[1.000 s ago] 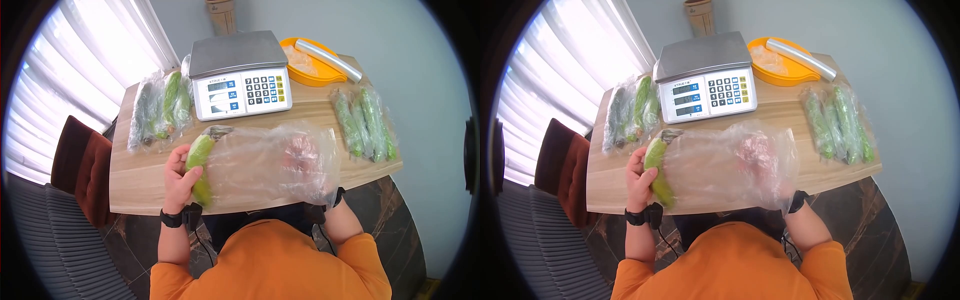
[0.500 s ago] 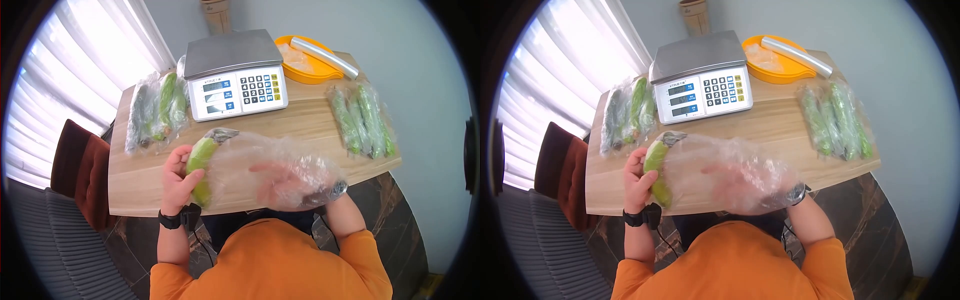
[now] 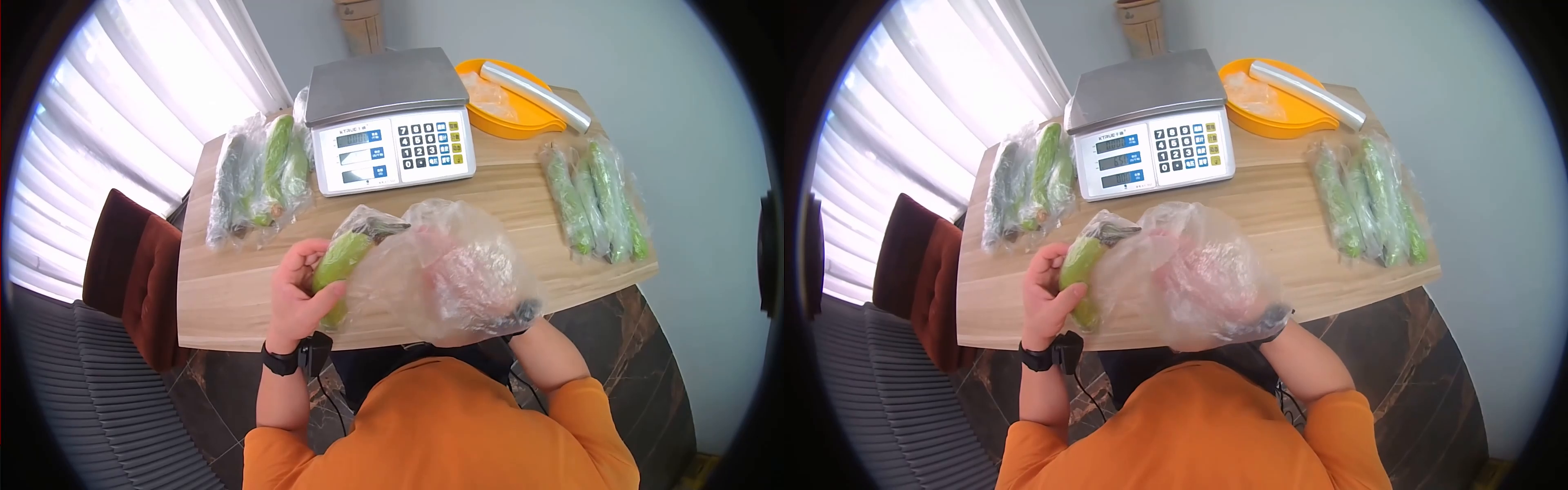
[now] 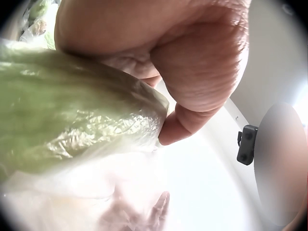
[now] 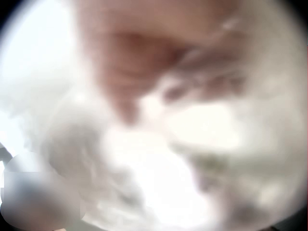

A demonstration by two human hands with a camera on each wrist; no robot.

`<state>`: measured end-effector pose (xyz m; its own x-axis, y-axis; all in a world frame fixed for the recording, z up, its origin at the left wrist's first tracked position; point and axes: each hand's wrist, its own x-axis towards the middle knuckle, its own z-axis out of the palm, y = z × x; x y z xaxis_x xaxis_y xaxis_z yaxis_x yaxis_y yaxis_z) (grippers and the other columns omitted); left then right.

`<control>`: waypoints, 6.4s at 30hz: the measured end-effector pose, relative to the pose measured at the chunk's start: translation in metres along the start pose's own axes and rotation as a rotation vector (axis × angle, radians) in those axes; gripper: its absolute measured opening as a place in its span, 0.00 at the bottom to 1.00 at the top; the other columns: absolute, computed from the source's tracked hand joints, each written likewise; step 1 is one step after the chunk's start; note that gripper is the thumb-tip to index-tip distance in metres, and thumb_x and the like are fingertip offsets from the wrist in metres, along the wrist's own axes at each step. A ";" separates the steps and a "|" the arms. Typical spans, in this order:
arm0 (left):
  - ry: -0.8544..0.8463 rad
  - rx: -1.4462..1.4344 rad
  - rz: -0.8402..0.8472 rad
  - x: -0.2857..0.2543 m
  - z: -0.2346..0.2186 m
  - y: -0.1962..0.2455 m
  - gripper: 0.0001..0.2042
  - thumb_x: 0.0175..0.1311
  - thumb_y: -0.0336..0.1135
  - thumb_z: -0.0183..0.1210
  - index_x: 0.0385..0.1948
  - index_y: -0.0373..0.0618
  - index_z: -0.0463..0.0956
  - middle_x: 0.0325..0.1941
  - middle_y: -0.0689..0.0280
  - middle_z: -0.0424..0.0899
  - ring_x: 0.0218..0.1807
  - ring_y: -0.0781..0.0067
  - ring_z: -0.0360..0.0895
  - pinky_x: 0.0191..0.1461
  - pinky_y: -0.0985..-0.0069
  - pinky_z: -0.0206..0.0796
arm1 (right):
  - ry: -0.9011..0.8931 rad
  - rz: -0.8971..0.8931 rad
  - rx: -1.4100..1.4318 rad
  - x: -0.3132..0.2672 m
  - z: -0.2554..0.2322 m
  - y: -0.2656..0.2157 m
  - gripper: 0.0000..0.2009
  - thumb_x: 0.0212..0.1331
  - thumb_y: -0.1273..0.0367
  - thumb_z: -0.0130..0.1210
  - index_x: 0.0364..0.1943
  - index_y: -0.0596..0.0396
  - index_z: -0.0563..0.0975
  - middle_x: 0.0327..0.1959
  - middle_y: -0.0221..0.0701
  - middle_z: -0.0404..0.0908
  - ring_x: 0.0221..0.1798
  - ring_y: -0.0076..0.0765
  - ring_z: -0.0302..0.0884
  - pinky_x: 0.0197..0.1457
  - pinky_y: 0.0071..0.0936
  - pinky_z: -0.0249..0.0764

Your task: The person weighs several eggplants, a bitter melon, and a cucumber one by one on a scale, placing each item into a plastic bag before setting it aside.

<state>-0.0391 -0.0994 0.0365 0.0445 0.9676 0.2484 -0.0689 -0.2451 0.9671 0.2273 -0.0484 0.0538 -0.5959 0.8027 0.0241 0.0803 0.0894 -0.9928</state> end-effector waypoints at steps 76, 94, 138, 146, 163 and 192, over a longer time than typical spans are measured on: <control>0.240 -0.003 0.035 -0.005 -0.013 -0.004 0.24 0.54 0.16 0.57 0.55 0.36 0.63 0.53 0.59 0.75 0.51 0.74 0.74 0.54 0.79 0.66 | 0.068 0.273 0.141 -0.004 -0.045 0.045 0.05 0.61 0.69 0.56 0.36 0.55 0.78 0.49 0.36 0.78 0.47 0.24 0.74 0.49 0.24 0.71; 0.169 -0.058 0.016 -0.001 0.001 0.000 0.24 0.53 0.15 0.57 0.54 0.36 0.64 0.52 0.59 0.76 0.53 0.74 0.73 0.56 0.78 0.64 | -0.449 -0.409 -0.112 0.000 -0.043 0.029 0.23 0.66 0.65 0.49 0.64 0.55 0.65 0.60 0.37 0.72 0.60 0.29 0.70 0.56 0.25 0.71; 0.144 -0.119 0.063 0.000 0.033 -0.018 0.09 0.63 0.21 0.56 0.43 0.37 0.73 0.42 0.70 0.75 0.36 0.87 0.69 0.39 0.87 0.62 | 0.101 -0.149 0.043 0.019 0.009 -0.005 0.18 0.53 0.76 0.60 0.50 0.58 0.75 0.51 0.34 0.74 0.55 0.29 0.71 0.54 0.27 0.72; 0.514 -0.088 0.047 0.014 0.016 -0.029 0.06 0.65 0.24 0.57 0.42 0.38 0.75 0.26 0.77 0.73 0.27 0.92 0.66 0.31 0.91 0.58 | 0.033 0.124 0.048 0.005 -0.001 0.005 0.20 0.54 0.72 0.62 0.53 0.57 0.74 0.49 0.31 0.76 0.52 0.29 0.73 0.55 0.26 0.70; -0.036 0.162 -0.417 0.004 -0.007 -0.070 0.13 0.66 0.32 0.55 0.49 0.36 0.72 0.30 0.72 0.77 0.31 0.87 0.69 0.33 0.86 0.63 | -0.029 0.343 0.062 0.001 -0.024 0.050 0.17 0.63 0.64 0.55 0.54 0.54 0.74 0.31 0.17 0.72 0.31 0.12 0.65 0.33 0.14 0.64; 0.434 0.262 -0.444 -0.047 -0.097 -0.058 0.05 0.68 0.33 0.54 0.37 0.44 0.72 0.26 0.77 0.72 0.23 0.91 0.63 0.23 0.88 0.55 | 0.589 0.030 0.278 -0.137 -0.195 0.043 0.22 0.59 0.62 0.54 0.53 0.63 0.73 0.28 0.29 0.75 0.19 0.17 0.64 0.20 0.16 0.60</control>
<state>-0.1339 -0.1250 -0.0364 -0.3957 0.9029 -0.1680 0.1099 0.2282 0.9674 0.4681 -0.0395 0.0308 -0.0525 0.9984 -0.0224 -0.1665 -0.0308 -0.9856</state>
